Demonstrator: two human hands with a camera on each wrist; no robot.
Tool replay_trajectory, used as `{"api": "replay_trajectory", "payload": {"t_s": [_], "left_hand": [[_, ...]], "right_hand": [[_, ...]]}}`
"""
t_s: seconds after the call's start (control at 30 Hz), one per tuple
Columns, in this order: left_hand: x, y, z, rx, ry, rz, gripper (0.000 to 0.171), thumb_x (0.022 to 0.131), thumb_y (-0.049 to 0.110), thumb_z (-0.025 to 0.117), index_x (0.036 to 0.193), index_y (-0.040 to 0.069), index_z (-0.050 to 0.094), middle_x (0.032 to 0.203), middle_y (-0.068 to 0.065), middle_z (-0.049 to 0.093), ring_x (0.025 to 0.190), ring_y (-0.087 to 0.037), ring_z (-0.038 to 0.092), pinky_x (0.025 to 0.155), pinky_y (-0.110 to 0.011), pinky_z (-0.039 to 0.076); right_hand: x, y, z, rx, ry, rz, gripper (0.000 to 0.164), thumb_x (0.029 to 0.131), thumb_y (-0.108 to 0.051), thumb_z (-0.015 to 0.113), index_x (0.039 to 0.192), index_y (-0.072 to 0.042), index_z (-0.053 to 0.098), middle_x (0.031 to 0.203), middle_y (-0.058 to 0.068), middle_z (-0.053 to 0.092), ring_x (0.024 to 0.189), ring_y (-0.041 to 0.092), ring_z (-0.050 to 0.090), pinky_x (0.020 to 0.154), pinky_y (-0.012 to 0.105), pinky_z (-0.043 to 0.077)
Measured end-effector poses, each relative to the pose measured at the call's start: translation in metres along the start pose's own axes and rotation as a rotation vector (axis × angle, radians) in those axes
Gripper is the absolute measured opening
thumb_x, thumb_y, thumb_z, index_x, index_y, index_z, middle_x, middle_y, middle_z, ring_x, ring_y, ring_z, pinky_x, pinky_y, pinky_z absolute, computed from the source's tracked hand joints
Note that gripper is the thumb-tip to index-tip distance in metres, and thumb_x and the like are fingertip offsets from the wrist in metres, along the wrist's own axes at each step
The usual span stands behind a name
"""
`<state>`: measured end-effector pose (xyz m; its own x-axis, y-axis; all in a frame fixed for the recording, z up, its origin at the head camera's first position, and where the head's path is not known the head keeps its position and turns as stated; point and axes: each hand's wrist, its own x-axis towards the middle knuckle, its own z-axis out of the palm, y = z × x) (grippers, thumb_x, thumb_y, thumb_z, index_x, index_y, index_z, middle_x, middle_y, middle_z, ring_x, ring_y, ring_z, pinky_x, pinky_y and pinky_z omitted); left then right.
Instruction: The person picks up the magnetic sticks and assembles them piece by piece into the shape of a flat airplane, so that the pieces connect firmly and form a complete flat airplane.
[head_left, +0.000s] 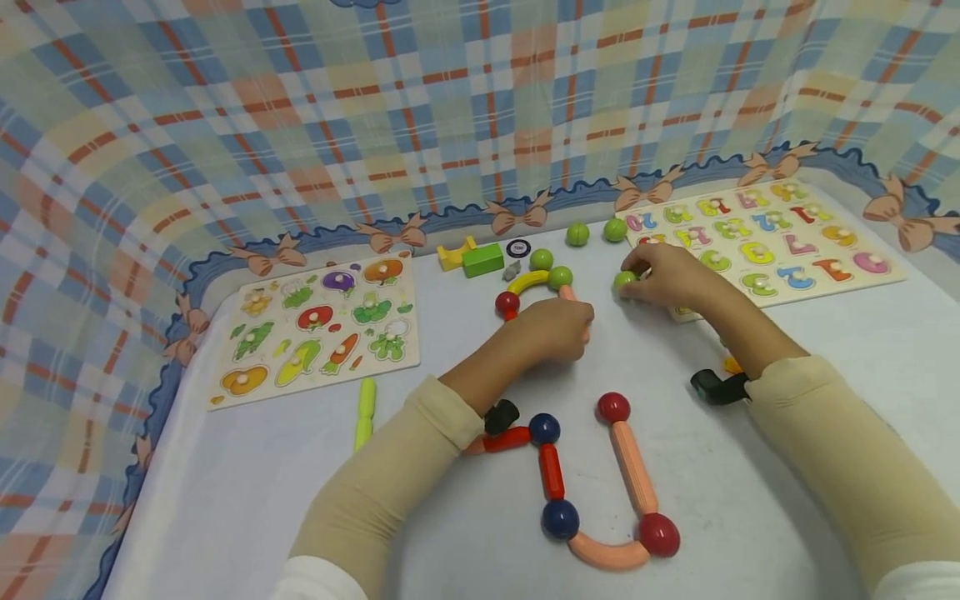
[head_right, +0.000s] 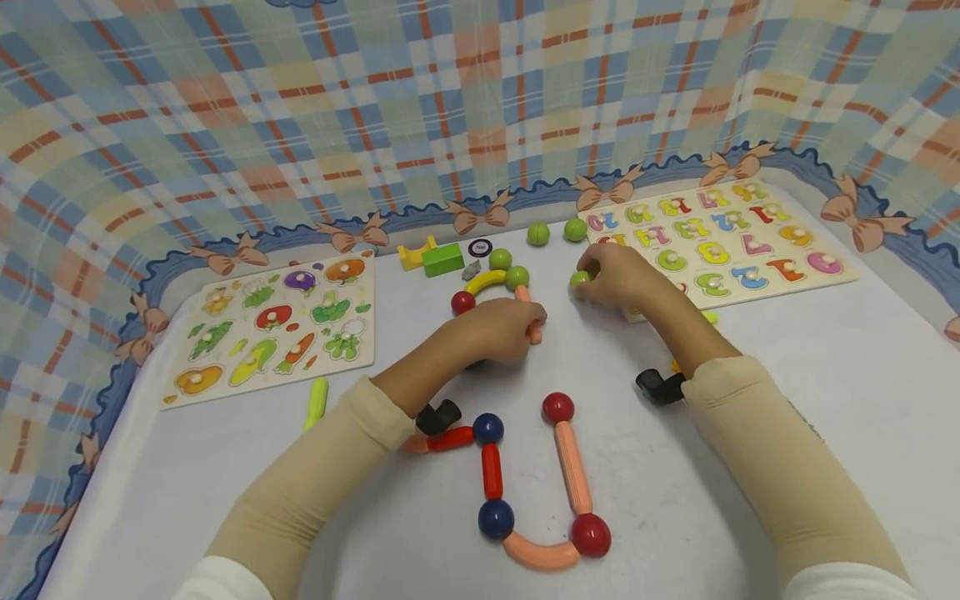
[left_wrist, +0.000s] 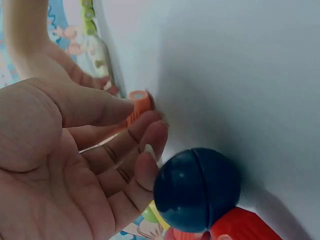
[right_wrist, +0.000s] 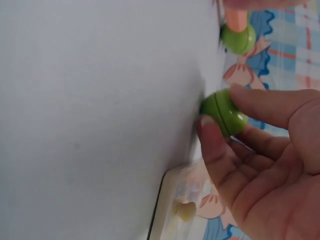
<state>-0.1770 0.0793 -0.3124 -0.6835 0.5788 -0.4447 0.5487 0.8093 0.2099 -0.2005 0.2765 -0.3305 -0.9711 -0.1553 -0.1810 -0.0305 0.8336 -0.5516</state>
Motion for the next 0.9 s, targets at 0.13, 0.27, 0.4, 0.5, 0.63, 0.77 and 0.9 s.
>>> {"api": "replay_trajectory", "payload": {"t_s": [0.13, 0.27, 0.4, 0.5, 0.63, 0.77, 0.9], "left_hand": [[0.001, -0.007, -0.001, -0.028, 0.003, 0.003, 0.045, 0.087, 0.022, 0.058, 0.13, 0.02, 0.046, 0.106, 0.004, 0.053, 0.088, -0.013, 0.048, 0.072, -0.026, 0.04], [0.003, -0.014, -0.001, -0.068, 0.018, 0.024, 0.044, 0.087, 0.019, 0.058, 0.129, 0.022, 0.049, 0.112, 0.005, 0.053, 0.092, -0.014, 0.046, 0.078, -0.026, 0.038], [0.004, -0.02, 0.001, -0.148, 0.037, 0.016, 0.044, 0.086, 0.014, 0.059, 0.127, 0.024, 0.052, 0.119, 0.006, 0.052, 0.095, -0.014, 0.045, 0.082, -0.026, 0.037], [0.004, -0.024, 0.003, -0.197, 0.053, 0.009, 0.046, 0.084, 0.009, 0.06, 0.127, 0.024, 0.052, 0.12, 0.006, 0.052, 0.095, -0.014, 0.045, 0.081, -0.026, 0.038], [0.005, -0.027, 0.004, -0.235, 0.064, 0.017, 0.048, 0.083, 0.007, 0.06, 0.127, 0.025, 0.052, 0.118, 0.006, 0.052, 0.094, -0.014, 0.045, 0.075, -0.025, 0.039], [0.005, -0.028, 0.004, -0.254, 0.063, 0.038, 0.048, 0.083, 0.006, 0.059, 0.127, 0.025, 0.052, 0.114, 0.006, 0.053, 0.091, -0.013, 0.046, 0.071, -0.024, 0.04], [0.007, -0.028, 0.004, -0.271, 0.061, 0.052, 0.049, 0.083, 0.005, 0.058, 0.128, 0.023, 0.051, 0.107, 0.005, 0.054, 0.086, -0.013, 0.048, 0.067, -0.023, 0.041]], "right_hand": [[-0.013, -0.004, 0.003, 0.037, -0.073, -0.008, 0.036, 0.079, -0.025, 0.07, 0.109, -0.007, 0.06, 0.097, 0.012, 0.057, 0.074, 0.022, 0.056, 0.064, 0.036, 0.045], [-0.029, -0.007, 0.008, 0.082, -0.168, -0.009, 0.036, 0.077, -0.028, 0.072, 0.107, -0.01, 0.062, 0.085, 0.009, 0.059, 0.066, 0.021, 0.058, 0.061, 0.033, 0.044], [-0.042, -0.013, 0.016, 0.12, -0.232, -0.024, 0.035, 0.074, -0.03, 0.074, 0.099, -0.01, 0.064, 0.078, 0.005, 0.061, 0.068, 0.021, 0.056, 0.064, 0.033, 0.045], [-0.048, -0.018, 0.023, 0.148, -0.241, -0.045, 0.034, 0.072, -0.031, 0.076, 0.095, -0.009, 0.064, 0.078, 0.005, 0.061, 0.068, 0.02, 0.056, 0.064, 0.032, 0.046], [-0.052, -0.022, 0.031, 0.154, -0.228, -0.093, 0.035, 0.07, -0.032, 0.077, 0.098, -0.014, 0.065, 0.074, 0.005, 0.059, 0.064, 0.02, 0.054, 0.059, 0.031, 0.045], [-0.053, -0.024, 0.037, 0.159, -0.236, -0.13, 0.037, 0.069, -0.031, 0.078, 0.101, -0.016, 0.064, 0.069, 0.005, 0.057, 0.056, 0.021, 0.051, 0.05, 0.03, 0.043], [-0.05, -0.027, 0.04, 0.168, -0.221, -0.142, 0.038, 0.069, -0.032, 0.078, 0.099, -0.015, 0.061, 0.071, 0.005, 0.057, 0.051, 0.02, 0.05, 0.047, 0.03, 0.044]]}}
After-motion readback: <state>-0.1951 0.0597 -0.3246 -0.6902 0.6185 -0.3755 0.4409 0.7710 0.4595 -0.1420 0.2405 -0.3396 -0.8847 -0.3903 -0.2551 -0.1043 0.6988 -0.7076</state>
